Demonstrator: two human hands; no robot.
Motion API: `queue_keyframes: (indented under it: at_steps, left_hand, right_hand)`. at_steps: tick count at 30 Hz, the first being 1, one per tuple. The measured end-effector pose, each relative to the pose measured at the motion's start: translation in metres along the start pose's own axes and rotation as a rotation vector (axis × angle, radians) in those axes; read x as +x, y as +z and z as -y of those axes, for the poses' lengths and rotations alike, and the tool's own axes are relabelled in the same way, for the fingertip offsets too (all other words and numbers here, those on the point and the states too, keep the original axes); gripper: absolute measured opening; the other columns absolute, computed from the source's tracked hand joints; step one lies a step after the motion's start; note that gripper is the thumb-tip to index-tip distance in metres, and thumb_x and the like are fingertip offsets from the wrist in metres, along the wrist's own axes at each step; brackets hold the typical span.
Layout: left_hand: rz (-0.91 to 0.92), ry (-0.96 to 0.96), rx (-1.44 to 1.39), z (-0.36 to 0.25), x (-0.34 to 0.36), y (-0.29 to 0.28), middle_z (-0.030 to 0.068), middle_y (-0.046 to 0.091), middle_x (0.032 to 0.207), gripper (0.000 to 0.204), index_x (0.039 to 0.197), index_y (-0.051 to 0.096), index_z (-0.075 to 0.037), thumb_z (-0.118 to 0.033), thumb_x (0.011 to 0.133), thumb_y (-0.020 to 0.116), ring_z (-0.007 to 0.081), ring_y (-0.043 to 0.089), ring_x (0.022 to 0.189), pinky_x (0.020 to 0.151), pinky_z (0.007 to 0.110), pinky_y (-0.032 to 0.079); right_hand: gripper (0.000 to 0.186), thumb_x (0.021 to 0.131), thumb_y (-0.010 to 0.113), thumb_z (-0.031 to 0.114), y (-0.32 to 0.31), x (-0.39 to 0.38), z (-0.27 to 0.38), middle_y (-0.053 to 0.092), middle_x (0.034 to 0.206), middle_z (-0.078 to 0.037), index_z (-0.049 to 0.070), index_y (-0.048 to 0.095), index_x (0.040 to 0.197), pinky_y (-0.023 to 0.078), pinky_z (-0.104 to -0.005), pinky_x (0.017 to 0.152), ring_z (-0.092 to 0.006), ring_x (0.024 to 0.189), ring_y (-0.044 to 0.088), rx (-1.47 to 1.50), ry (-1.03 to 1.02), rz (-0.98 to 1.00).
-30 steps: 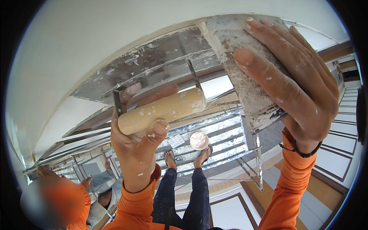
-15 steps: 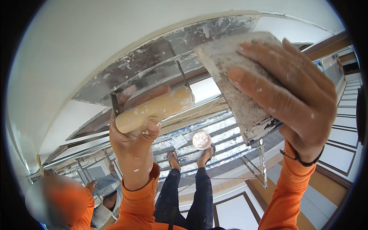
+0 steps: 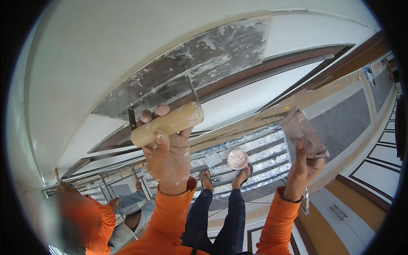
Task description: The person applies white plaster to a ceiling using a trowel and a hawk. They repeatedly scoop plaster from a container onto the hawk and spread it onto the ceiling surface, smoothing it out. Another worker is visible in the background performing similar tasks.
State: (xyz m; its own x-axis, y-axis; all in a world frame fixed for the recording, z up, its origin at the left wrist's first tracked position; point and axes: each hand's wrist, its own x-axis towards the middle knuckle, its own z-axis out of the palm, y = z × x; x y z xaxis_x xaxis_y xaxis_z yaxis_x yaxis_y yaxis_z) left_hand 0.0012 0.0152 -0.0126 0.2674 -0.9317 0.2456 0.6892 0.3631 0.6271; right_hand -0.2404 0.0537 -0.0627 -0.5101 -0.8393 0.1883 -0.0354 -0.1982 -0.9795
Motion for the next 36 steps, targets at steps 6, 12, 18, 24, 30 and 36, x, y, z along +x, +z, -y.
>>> queue_keyframes:
  at_steps: [6, 12, 18, 24, 30, 36]
  left_hand:
    - [0.102, 0.150, -0.182, 0.020, 0.024, 0.008, 0.0044, 0.058, 0.112, 0.027, 0.118, 0.048, -0.011, -0.006, 0.093, 0.041, 0.0288, 0.054, 0.116, 0.105, 0.053, 0.036]
    - [0.163, 0.223, -0.416, 0.020, 0.038, 0.022, 0.0003, 0.058, 0.074, 0.037, 0.098, 0.058, -0.010, -0.039, 0.099, 0.037, 0.0168, 0.059, 0.073, 0.098, 0.045, 0.040]
    - [0.169, 0.270, -0.396, 0.028, 0.044, 0.026, -0.0013, 0.038, 0.047, 0.048, 0.055, 0.040, -0.014, -0.026, 0.100, 0.033, 0.0103, 0.034, 0.043, 0.069, 0.031, 0.042]
    - [-0.033, 0.315, -0.457, 0.027, 0.040, 0.038, -0.0010, 0.037, 0.042, 0.046, 0.053, 0.043, -0.015, -0.018, 0.098, 0.032, 0.0111, 0.033, 0.037, 0.060, 0.030, 0.041]
    - [-0.066, 0.320, -0.455, 0.028, 0.039, 0.037, -0.0014, 0.035, 0.041, 0.047, 0.049, 0.036, -0.016, -0.015, 0.096, 0.034, 0.0111, 0.031, 0.037, 0.059, 0.029, 0.041]
    - [-0.278, 0.317, -0.472, 0.036, 0.034, 0.029, -0.0013, 0.040, 0.043, 0.043, 0.057, 0.046, -0.014, -0.021, 0.098, 0.035, 0.0108, 0.035, 0.035, 0.053, 0.030, 0.040]
  right_hand:
    - [0.018, 0.085, 0.067, 0.008, -0.031, -0.036, -0.031, 0.065, 0.092, -0.005, -0.004, 0.063, 0.097, 0.041, -0.0225, 0.076, -0.0094, 0.083, 0.056, -0.081, 0.199, 0.012]
    - [0.019, 0.087, 0.063, 0.005, -0.063, -0.056, -0.050, 0.065, 0.094, -0.006, -0.007, 0.061, 0.102, 0.041, -0.0206, 0.074, -0.0084, 0.083, 0.054, -0.146, 0.279, 0.060]
    - [0.019, 0.088, 0.062, 0.009, -0.091, -0.067, -0.059, 0.064, 0.094, -0.007, -0.006, 0.061, 0.099, 0.043, -0.0231, 0.078, -0.0102, 0.085, 0.055, -0.160, 0.391, 0.029]
    - [0.018, 0.088, 0.062, 0.010, -0.107, -0.070, -0.064, 0.062, 0.097, -0.006, -0.004, 0.059, 0.099, 0.043, -0.0243, 0.079, -0.0101, 0.088, 0.055, -0.215, 0.410, 0.065]
    - [0.017, 0.089, 0.061, 0.009, -0.106, -0.063, -0.067, 0.061, 0.096, -0.006, -0.005, 0.059, 0.099, 0.043, -0.0244, 0.080, -0.0101, 0.088, 0.054, -0.193, 0.400, 0.070]
    - [0.016, 0.089, 0.059, 0.008, -0.097, -0.060, -0.060, 0.061, 0.097, -0.006, -0.005, 0.059, 0.099, 0.043, -0.0245, 0.081, -0.0101, 0.087, 0.053, -0.220, 0.398, 0.085]
